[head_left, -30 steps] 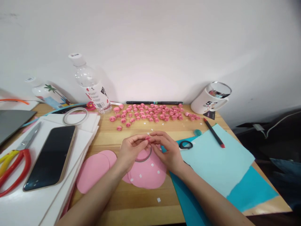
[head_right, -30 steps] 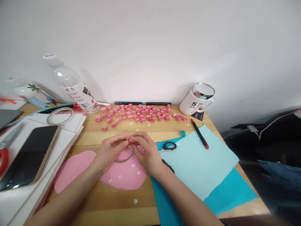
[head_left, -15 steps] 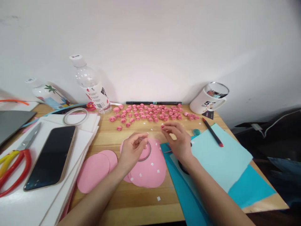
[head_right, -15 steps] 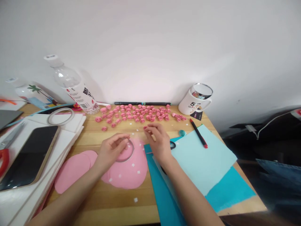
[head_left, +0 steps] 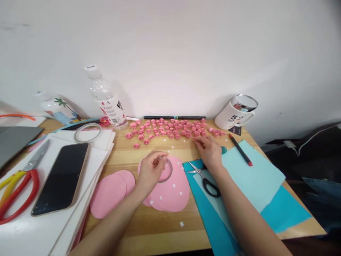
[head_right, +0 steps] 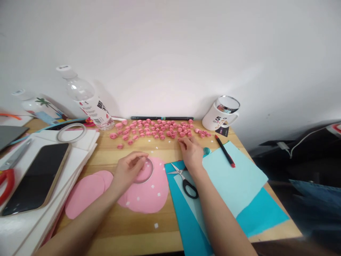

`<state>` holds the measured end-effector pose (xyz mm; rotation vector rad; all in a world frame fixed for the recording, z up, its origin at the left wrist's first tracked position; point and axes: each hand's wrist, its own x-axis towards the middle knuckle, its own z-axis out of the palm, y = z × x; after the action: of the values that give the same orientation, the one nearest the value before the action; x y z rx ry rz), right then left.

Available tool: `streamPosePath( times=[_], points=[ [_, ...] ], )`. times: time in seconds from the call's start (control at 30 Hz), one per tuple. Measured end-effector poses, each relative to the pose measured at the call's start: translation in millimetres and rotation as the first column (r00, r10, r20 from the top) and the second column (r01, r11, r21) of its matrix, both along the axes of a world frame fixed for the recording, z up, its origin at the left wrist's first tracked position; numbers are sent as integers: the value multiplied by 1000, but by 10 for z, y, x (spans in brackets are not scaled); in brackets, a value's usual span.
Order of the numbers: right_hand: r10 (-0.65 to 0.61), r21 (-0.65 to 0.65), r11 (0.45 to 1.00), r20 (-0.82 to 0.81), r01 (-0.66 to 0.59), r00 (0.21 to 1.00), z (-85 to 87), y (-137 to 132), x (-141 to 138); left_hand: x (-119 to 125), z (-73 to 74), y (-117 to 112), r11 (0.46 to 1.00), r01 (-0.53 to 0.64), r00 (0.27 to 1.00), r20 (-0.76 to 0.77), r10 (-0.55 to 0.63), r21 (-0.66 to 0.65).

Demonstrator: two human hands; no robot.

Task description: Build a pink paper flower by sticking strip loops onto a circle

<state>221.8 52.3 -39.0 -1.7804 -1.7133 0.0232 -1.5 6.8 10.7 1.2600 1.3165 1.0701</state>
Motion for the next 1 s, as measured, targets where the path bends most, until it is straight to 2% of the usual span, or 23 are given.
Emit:
streamPosePath(
  times=[0.17,0.4,0.67,0.77,0.83,0.9,0.97,1.0],
  points=[
    [20,33,999,-40,-18,999,35,-19,2,10,12,1,999,0,1000,-21,1,32],
    [-78,5,997,49,78,996,76,-85,23,-3,-28,-9,998,-12,994,-109,18,61],
    [-68,-83,993,134,80,989,116,-111,-26,-33,-93,-40,969,103,940,-339,-22,223],
    [-67,-92,993,127,79,990,121,-108,-24,-50,-85,-48,963,159,908,-415,-57,216],
    [-48,-94,994,99,58,994,145,-113,-28,-54,-54,-48,952,246,854,-505,-124,182],
    [30,-109,994,-17,-31,999,199,-135,-54,-51,-15,-44,910,383,752,-626,-208,158],
    [185,-157,962,-234,-225,955,274,-178,-113,-45,15,-41,841,524,619,-739,-266,136],
    [264,-188,919,-354,-345,897,312,-209,-154,-42,22,-40,807,578,556,-783,-280,121]
  ],
)
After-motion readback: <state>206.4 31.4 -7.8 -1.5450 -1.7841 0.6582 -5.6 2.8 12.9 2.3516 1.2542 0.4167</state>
